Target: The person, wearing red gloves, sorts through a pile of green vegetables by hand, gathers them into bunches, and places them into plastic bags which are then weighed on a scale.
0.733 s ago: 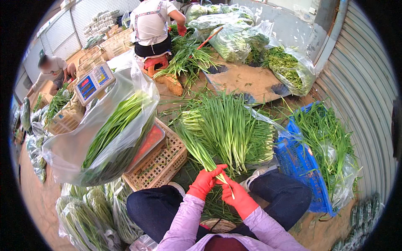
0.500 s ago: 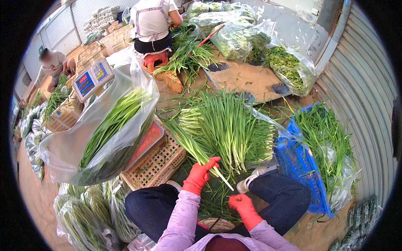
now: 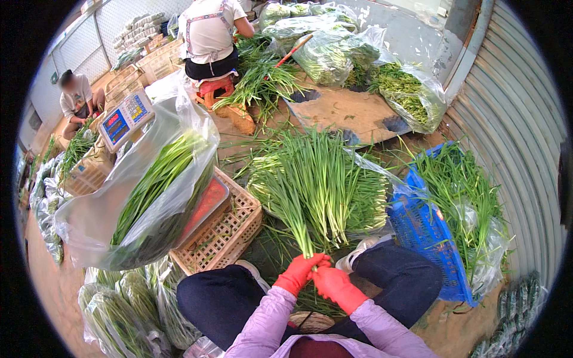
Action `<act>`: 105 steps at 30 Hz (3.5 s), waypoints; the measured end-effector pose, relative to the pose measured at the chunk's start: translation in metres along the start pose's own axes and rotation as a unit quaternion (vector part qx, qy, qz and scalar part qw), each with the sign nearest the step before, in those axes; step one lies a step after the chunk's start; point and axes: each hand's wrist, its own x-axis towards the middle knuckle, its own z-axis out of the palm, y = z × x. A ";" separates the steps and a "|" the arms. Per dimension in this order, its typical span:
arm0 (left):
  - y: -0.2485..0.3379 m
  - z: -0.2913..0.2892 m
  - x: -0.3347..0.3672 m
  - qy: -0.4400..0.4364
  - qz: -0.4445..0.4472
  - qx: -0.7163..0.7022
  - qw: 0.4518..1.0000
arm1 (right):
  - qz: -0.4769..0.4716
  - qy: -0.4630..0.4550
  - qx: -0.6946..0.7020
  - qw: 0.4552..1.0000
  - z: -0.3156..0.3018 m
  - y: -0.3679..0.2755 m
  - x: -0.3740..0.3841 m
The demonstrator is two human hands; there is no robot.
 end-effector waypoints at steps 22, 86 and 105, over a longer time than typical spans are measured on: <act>0.055 -0.023 0.006 0.115 0.161 -0.148 0.969 | -0.028 0.379 -0.176 0.908 -0.046 0.034 0.173; 0.048 -0.033 0.018 0.194 0.161 -0.096 0.963 | -0.104 0.103 0.194 0.970 -0.015 -0.056 0.164; 0.063 -0.052 0.025 0.296 0.166 -0.106 0.935 | 0.075 -0.040 0.389 0.917 0.027 -0.002 0.196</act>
